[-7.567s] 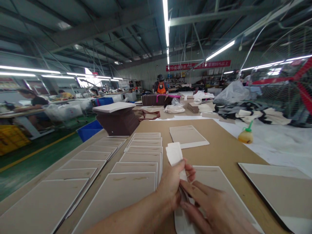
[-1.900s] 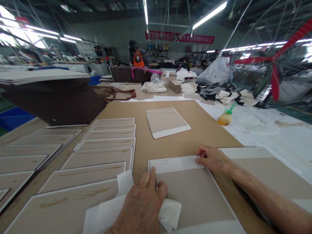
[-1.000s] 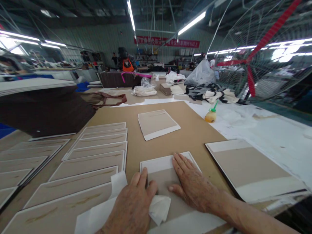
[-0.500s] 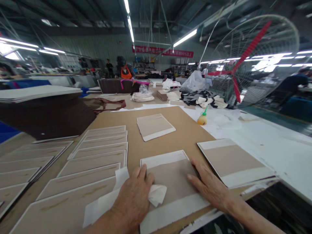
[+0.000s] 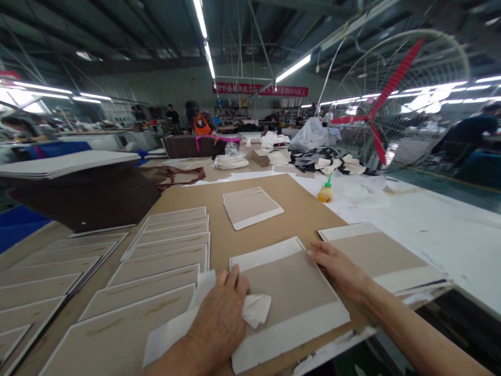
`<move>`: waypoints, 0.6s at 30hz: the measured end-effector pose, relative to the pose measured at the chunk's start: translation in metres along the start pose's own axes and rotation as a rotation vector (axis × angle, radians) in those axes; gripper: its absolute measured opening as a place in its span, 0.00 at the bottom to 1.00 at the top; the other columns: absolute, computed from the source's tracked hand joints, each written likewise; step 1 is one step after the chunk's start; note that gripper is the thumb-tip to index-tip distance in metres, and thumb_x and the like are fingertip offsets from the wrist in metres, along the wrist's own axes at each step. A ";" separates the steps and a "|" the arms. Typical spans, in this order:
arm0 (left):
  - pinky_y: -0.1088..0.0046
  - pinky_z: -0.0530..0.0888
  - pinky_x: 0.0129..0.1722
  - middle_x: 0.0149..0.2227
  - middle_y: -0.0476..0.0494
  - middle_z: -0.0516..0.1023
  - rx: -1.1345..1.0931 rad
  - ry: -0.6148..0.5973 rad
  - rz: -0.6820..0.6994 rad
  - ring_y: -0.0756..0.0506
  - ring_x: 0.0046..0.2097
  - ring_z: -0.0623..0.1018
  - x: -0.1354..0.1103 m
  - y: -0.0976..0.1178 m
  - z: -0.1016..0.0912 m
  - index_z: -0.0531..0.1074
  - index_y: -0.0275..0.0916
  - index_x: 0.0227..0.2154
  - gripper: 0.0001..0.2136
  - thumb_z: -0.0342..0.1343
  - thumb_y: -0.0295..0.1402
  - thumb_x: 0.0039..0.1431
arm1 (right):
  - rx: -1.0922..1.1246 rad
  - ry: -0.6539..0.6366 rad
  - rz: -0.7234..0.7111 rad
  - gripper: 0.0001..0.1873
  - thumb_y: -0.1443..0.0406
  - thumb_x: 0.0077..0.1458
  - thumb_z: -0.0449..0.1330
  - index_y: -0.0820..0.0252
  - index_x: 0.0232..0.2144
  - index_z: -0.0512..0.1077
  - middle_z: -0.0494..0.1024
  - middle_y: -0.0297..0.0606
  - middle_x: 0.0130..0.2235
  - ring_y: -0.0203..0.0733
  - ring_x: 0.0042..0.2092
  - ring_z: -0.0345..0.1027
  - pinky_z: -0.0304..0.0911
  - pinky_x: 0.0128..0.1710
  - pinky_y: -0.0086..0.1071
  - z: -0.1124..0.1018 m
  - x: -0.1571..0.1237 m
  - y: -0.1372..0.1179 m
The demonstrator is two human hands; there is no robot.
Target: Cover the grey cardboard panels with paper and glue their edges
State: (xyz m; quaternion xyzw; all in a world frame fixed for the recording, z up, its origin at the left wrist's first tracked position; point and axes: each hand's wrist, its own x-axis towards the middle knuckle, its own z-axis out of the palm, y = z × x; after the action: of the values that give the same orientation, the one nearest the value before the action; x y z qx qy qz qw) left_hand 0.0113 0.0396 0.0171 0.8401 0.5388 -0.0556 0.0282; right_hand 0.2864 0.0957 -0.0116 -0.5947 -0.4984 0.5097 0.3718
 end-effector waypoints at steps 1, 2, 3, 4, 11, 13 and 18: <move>0.54 0.58 0.63 0.60 0.27 0.69 -0.006 0.001 -0.001 0.35 0.64 0.63 0.000 0.000 0.001 0.73 0.27 0.50 0.23 0.47 0.22 0.50 | 0.053 -0.004 0.018 0.33 0.51 0.56 0.60 0.60 0.58 0.57 0.74 0.47 0.51 0.48 0.48 0.72 0.69 0.45 0.38 0.001 0.003 0.001; 0.54 0.58 0.63 0.60 0.27 0.69 -0.008 -0.004 -0.003 0.34 0.64 0.63 -0.001 -0.001 0.003 0.72 0.26 0.50 0.23 0.48 0.22 0.50 | 0.101 -0.010 0.032 0.32 0.53 0.55 0.62 0.60 0.56 0.58 0.74 0.47 0.51 0.48 0.48 0.73 0.69 0.44 0.37 0.002 0.006 0.001; 0.55 0.58 0.63 0.61 0.26 0.68 -0.011 -0.007 -0.008 0.34 0.63 0.63 -0.001 -0.002 0.005 0.72 0.26 0.51 0.23 0.48 0.22 0.50 | 0.144 -0.019 0.043 0.31 0.54 0.53 0.64 0.59 0.54 0.58 0.74 0.47 0.51 0.47 0.47 0.73 0.70 0.43 0.37 0.003 0.009 0.001; 0.55 0.59 0.63 0.62 0.26 0.66 -0.015 -0.007 -0.018 0.34 0.63 0.63 -0.001 -0.002 0.007 0.72 0.26 0.51 0.23 0.48 0.23 0.50 | 0.182 -0.033 0.051 0.31 0.56 0.51 0.66 0.57 0.53 0.59 0.74 0.46 0.51 0.47 0.46 0.74 0.70 0.43 0.37 0.005 0.011 0.001; 0.55 0.59 0.63 0.64 0.26 0.64 -0.047 0.021 -0.046 0.33 0.61 0.65 -0.002 -0.003 0.010 0.72 0.25 0.52 0.24 0.48 0.23 0.50 | 0.374 -0.261 0.130 0.28 0.60 0.45 0.72 0.59 0.47 0.66 0.81 0.42 0.41 0.47 0.35 0.77 0.73 0.37 0.40 0.014 0.009 -0.013; 0.55 0.58 0.64 0.64 0.27 0.64 -0.039 0.002 -0.046 0.33 0.62 0.65 -0.002 -0.002 0.008 0.72 0.25 0.52 0.25 0.48 0.23 0.49 | 0.395 -0.321 0.157 0.26 0.60 0.45 0.71 0.61 0.45 0.69 0.82 0.43 0.38 0.47 0.34 0.77 0.73 0.37 0.39 0.015 0.008 -0.017; 0.59 0.58 0.65 0.64 0.31 0.65 -0.039 0.020 -0.051 0.35 0.62 0.64 -0.002 -0.003 0.010 0.72 0.29 0.51 0.26 0.48 0.21 0.47 | 0.389 -0.309 0.217 0.15 0.58 0.54 0.66 0.65 0.38 0.74 0.82 0.44 0.30 0.43 0.28 0.76 0.72 0.28 0.33 0.017 0.017 -0.017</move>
State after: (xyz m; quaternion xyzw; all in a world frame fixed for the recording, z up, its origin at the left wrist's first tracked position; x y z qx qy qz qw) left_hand 0.0069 0.0375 0.0075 0.8258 0.5614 -0.0372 0.0378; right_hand 0.2655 0.1154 -0.0027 -0.4770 -0.3752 0.7176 0.3417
